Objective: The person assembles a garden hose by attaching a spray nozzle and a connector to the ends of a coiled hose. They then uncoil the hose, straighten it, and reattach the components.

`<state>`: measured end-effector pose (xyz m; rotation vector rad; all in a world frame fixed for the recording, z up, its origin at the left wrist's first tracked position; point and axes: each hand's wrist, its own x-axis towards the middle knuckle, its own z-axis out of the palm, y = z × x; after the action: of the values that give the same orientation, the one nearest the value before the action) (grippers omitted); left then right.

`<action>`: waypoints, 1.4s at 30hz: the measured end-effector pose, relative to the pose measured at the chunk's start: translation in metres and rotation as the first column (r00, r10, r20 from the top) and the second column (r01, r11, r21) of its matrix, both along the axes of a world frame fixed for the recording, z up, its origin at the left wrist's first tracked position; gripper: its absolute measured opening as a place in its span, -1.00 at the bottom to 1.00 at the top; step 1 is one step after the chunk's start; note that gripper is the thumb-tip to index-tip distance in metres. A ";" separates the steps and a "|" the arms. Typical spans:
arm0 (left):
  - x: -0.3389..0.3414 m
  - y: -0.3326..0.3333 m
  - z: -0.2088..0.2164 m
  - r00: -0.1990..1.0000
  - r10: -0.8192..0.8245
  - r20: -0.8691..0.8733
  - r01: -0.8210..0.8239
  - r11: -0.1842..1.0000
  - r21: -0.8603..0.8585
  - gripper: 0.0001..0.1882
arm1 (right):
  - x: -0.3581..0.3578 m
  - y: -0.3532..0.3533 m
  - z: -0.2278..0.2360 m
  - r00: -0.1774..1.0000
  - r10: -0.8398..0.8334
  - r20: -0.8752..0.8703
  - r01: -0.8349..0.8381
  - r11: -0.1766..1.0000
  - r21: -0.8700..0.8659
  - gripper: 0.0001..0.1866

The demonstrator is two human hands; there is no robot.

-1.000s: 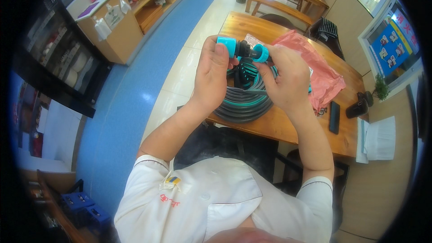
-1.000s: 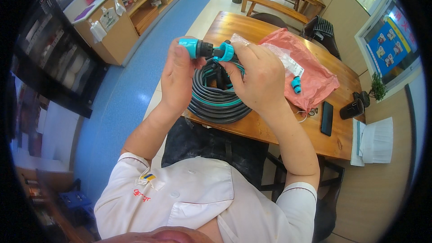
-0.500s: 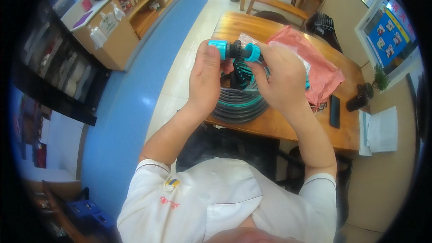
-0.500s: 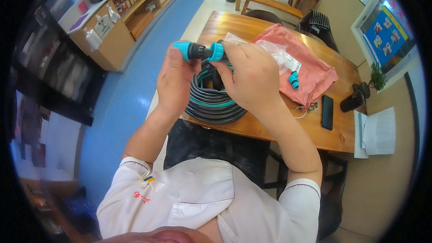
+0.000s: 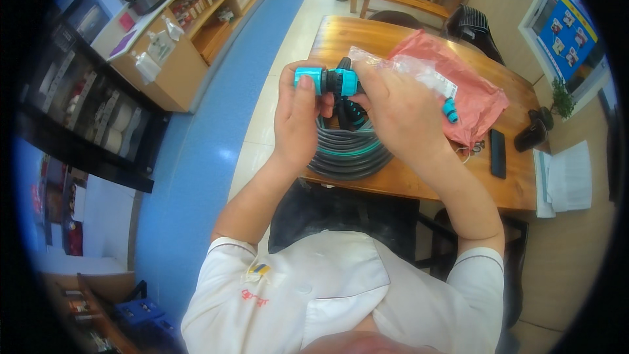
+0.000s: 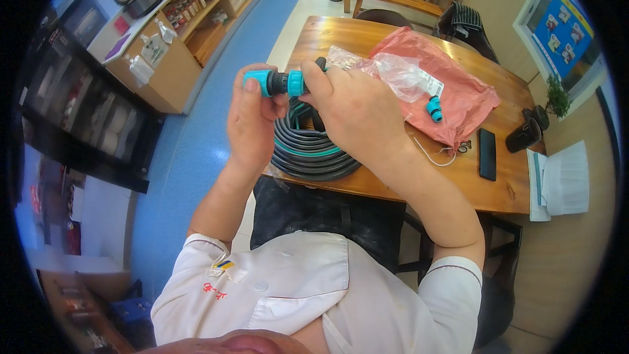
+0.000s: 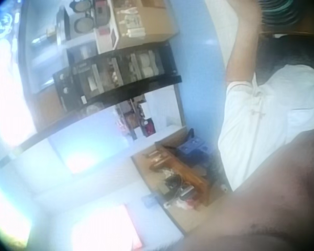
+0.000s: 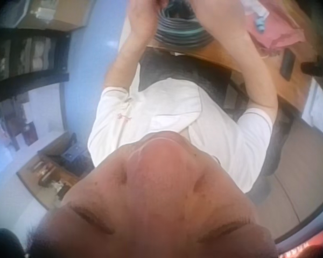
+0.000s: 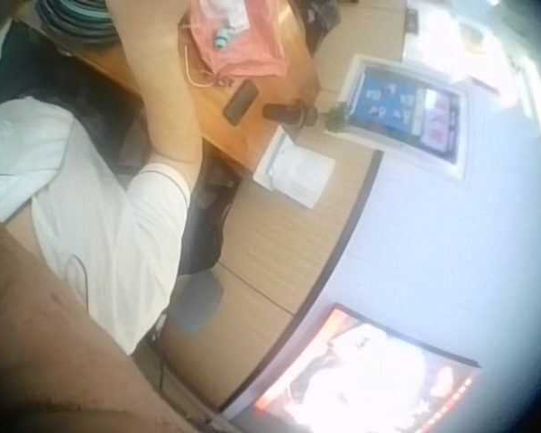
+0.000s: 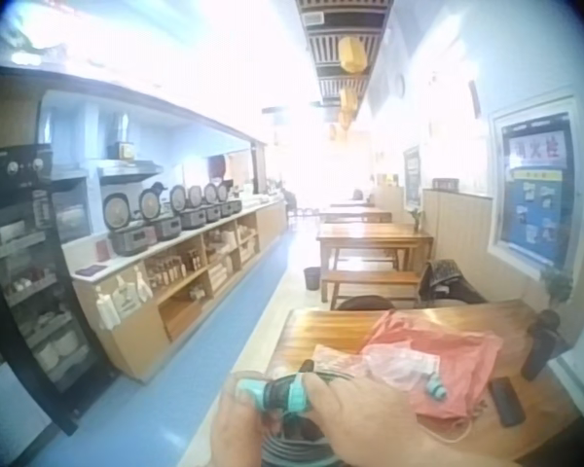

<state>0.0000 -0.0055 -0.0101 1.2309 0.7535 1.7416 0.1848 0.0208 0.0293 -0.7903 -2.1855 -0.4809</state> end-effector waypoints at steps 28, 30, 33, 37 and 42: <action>-0.003 -0.009 0.001 0.932 0.025 -0.363 0.021 0.992 0.123 -0.70 | 0.011 -0.003 0.007 0.989 0.143 0.021 -0.135 0.966 -0.221 -0.72; -0.006 -0.008 0.005 0.920 0.009 -0.391 0.022 0.997 0.074 -0.69 | 0.012 -0.002 0.007 0.988 0.153 -0.005 -0.151 0.963 -0.224 -0.70; -0.010 -0.009 0.012 0.943 -0.054 -0.328 0.070 0.997 0.036 -0.67 | 0.017 0.001 0.008 0.983 0.181 -0.040 -0.186 0.955 -0.232 -0.74; -0.010 -0.012 0.015 0.959 -0.194 -0.205 0.218 0.971 0.102 -0.57 | 0.026 0.004 0.010 0.972 0.224 -0.076 -0.236 0.916 -0.324 -0.74; 0.003 -0.005 0.008 0.978 -0.106 -0.182 0.163 0.930 0.330 -0.38 | 0.028 0.004 0.004 0.933 0.302 -0.197 -0.354 0.867 -0.350 -0.78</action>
<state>0.0033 -0.0108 -0.0017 1.6365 0.4505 1.7201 0.2124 0.0250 0.0334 -0.6038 -2.2512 0.1751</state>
